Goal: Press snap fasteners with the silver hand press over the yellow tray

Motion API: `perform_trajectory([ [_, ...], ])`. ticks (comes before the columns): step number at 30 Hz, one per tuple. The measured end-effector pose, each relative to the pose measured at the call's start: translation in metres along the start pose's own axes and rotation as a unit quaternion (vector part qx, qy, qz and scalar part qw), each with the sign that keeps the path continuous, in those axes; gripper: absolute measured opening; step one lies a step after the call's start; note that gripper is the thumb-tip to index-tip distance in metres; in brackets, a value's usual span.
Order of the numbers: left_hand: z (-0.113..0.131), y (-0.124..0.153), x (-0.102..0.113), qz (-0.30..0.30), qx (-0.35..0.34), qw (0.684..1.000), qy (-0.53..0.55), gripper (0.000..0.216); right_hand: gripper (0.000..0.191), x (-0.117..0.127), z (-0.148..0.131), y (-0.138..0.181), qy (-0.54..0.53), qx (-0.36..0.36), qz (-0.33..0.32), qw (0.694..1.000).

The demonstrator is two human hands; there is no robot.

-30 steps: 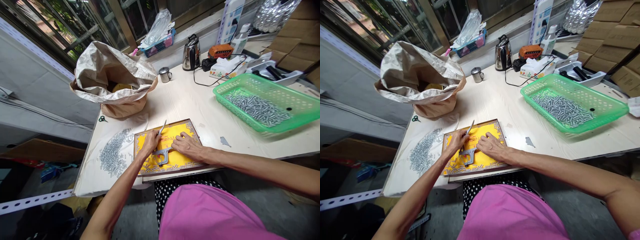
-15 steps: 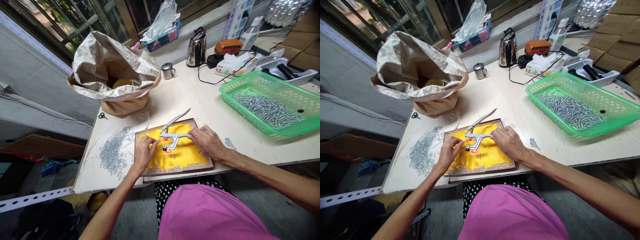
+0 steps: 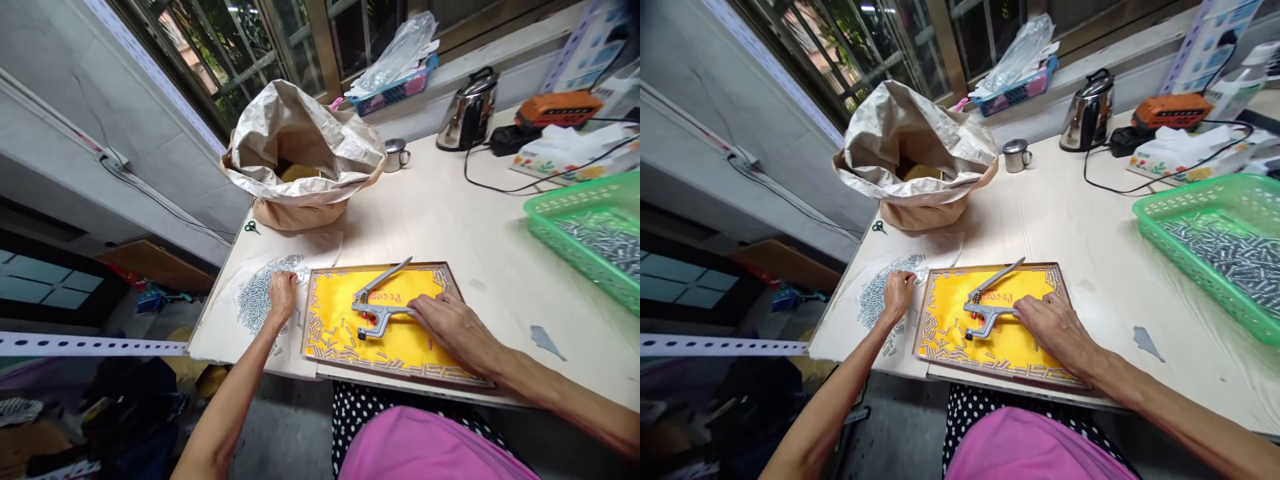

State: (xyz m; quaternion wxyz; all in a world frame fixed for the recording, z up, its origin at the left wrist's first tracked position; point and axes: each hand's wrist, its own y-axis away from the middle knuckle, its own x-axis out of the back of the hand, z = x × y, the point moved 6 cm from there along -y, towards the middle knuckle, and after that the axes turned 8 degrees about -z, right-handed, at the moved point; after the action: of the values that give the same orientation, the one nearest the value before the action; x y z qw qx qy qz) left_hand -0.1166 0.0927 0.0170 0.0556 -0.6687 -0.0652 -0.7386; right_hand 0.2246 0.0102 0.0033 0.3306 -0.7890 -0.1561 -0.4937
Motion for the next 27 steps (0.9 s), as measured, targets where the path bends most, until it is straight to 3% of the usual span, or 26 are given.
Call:
perform_trajectory([
  [3, -0.006, -0.014, -0.006, -0.027, -0.005, 1.000, -0.016, 0.030, 0.025, -0.010, -0.001, -0.001, 0.000, 0.003, -0.006, 1.000],
  [7, -0.002, -0.032, -0.006, -0.013, -0.015, 0.999, -0.028, 0.031, 0.025, -0.022, 0.001, 0.001, -0.001, 0.001, -0.024, 1.000],
  [17, 0.015, -0.094, -0.025, -0.058, 0.070, 0.996, -0.018, 0.027, 0.026, -0.042, 0.004, 0.006, 0.034, -0.017, -0.038, 0.999],
  [23, 0.010, -0.105, -0.035, -0.095, 0.063, 0.993, -0.014, 0.025, 0.020, -0.042, 0.003, 0.003, 0.002, -0.014, -0.066, 0.998],
  [27, 0.015, -0.104, -0.027, -0.088, 0.021, 0.996, -0.014, 0.022, 0.015, -0.054, 0.009, 0.007, -0.017, -0.035, -0.111, 0.993],
])
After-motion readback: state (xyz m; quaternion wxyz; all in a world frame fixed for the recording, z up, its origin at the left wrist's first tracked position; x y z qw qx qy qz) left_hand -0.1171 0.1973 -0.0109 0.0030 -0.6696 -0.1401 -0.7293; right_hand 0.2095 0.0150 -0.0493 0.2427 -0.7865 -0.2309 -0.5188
